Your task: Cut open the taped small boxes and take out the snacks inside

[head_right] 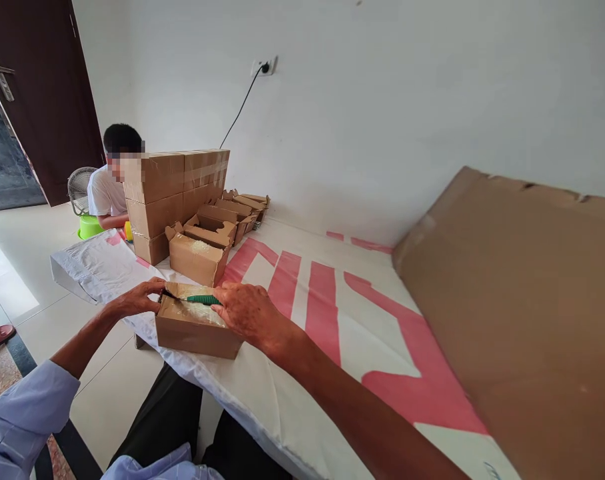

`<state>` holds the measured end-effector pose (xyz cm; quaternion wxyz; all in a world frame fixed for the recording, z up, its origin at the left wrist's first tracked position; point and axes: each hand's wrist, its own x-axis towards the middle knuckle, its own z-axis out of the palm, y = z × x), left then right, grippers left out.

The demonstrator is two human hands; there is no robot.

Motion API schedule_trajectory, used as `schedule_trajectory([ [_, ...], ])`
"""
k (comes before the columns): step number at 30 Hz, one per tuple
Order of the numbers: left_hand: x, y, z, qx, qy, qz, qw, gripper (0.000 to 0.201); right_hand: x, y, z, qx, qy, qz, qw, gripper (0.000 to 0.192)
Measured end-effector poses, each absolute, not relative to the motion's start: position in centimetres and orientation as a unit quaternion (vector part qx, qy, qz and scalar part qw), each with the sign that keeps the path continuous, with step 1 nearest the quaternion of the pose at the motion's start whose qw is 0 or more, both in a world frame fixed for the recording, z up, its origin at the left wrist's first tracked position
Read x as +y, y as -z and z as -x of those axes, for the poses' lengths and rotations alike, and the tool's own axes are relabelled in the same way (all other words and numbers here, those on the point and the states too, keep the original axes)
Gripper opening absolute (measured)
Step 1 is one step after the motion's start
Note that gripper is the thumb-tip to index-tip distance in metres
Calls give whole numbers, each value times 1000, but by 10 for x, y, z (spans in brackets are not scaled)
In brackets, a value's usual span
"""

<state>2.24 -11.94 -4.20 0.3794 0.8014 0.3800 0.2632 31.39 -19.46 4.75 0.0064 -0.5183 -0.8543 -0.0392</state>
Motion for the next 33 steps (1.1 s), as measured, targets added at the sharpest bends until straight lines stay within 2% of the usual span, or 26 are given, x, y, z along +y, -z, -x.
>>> schedule_trajectory([
  [5, -115, 49, -20, 387, -267, -787, 399, 47, -198, -48, -300, -844, 32, 534, -52, 21],
  [10, -111, 58, -4, 434, -275, -745, 425, 92, -198, -40, -343, -815, 67, 572, -64, 26],
  [12, -111, 58, -3, 438, -268, -745, 425, 99, -197, -38, -371, -798, 77, 596, -51, 29],
  [14, -113, 56, -7, 433, -268, -748, 427, 97, -196, -37, -397, -797, 60, 602, 12, 29],
  [16, -114, 53, -12, 427, -275, -746, 431, 91, -197, -30, -422, -798, 10, 592, 116, 31],
  [19, -116, 49, -20, 397, -287, -761, 424, 64, -203, 1, -456, -751, -38, 601, 272, 38],
  [21, -116, 48, -22, 383, -291, -773, 414, 48, -211, 40, -476, -700, -24, 633, 330, 44],
  [23, -114, 47, -23, 388, -288, -778, 402, 44, -223, 87, -496, -638, -9, 701, 318, 50],
  [26, -111, 47, -22, 392, -270, -794, 377, 47, -244, 154, -523, -550, 6, 801, 236, 55],
  [30, -108, 45, -22, 375, -250, -829, 331, 45, -261, 199, -549, -524, 21, 827, 204, 55],
  [31, -109, 45, -22, 381, -246, -827, 332, 52, -260, 200, -551, -521, 27, 826, 212, 54],
  [33, -110, 45, -23, 401, -235, -812, 353, 82, -254, 192, -549, -525, 32, 815, 246, 54],
])
